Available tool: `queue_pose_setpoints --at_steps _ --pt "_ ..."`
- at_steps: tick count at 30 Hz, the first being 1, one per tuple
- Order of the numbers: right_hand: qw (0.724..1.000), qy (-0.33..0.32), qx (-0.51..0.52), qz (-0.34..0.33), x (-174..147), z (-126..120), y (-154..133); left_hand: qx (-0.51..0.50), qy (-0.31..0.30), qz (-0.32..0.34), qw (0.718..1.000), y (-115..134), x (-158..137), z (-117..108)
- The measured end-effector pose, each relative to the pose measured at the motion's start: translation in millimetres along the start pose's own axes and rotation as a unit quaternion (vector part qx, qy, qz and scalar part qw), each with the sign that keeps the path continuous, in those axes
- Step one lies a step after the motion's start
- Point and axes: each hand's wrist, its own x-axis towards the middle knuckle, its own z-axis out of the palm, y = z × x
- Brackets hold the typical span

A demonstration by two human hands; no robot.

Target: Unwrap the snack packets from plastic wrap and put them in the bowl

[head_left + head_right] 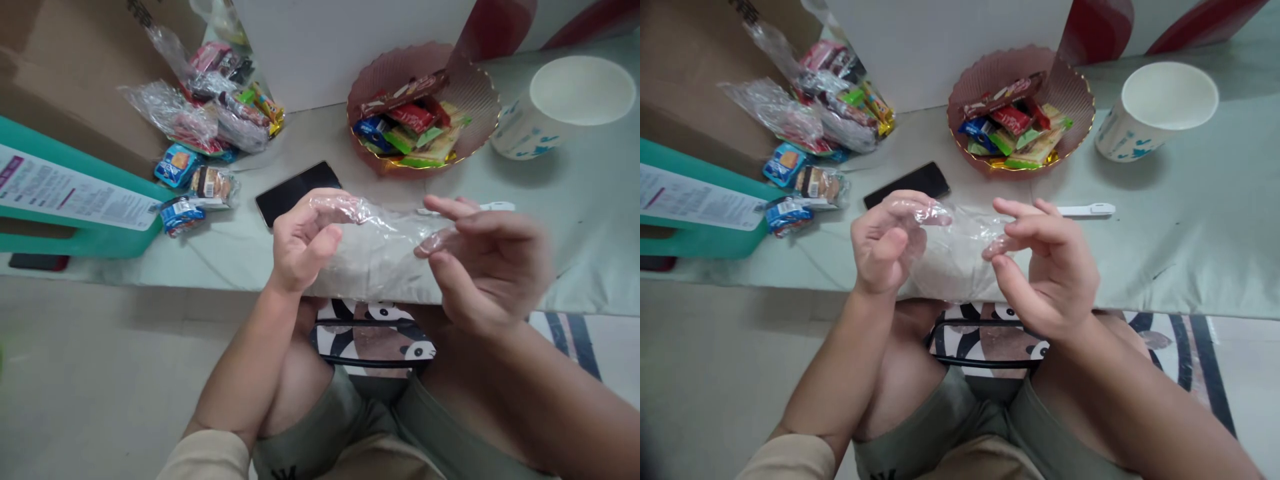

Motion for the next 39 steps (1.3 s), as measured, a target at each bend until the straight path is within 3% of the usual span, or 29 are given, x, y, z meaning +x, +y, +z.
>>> queue_pose_setpoints --at_steps 3,6,10,15,18,22,24,30,32,36,39 --pt "0.997 0.055 0.039 0.022 7 6 8 -0.008 0.011 -0.105 0.994 2 4 4" --pt "0.983 0.044 0.093 0.154 17 8 25 0.010 -0.015 -0.219 0.976 -3 9 5" --pt "0.950 0.048 0.113 0.288 26 8 40 0.019 -0.014 -0.305 0.952 -15 15 9" --pt "0.949 0.056 0.092 0.297 28 11 38 -0.086 0.058 -0.383 0.918 -13 24 15" --pt "0.938 0.070 0.110 0.320 28 11 34 -0.155 0.073 -0.409 0.896 -6 28 15" --pt "0.905 -0.036 0.139 0.401 29 14 30 -0.152 0.082 -0.409 0.896 -4 28 13" --pt "0.903 -0.063 0.116 0.409 30 14 30 -0.132 0.090 -0.397 0.904 -5 27 11" --pt "0.918 -0.002 0.109 0.382 31 13 33 -0.098 0.154 -0.355 0.917 -4 23 6" --pt "0.918 0.008 0.124 0.376 31 13 34 -0.121 0.120 -0.388 0.905 -2 21 5" --pt "0.931 0.039 0.124 0.342 30 15 35 -0.097 -0.022 -0.460 0.882 -2 17 11" --pt "0.923 0.016 0.150 0.353 30 14 34 -0.051 0.001 -0.422 0.905 -5 17 15"
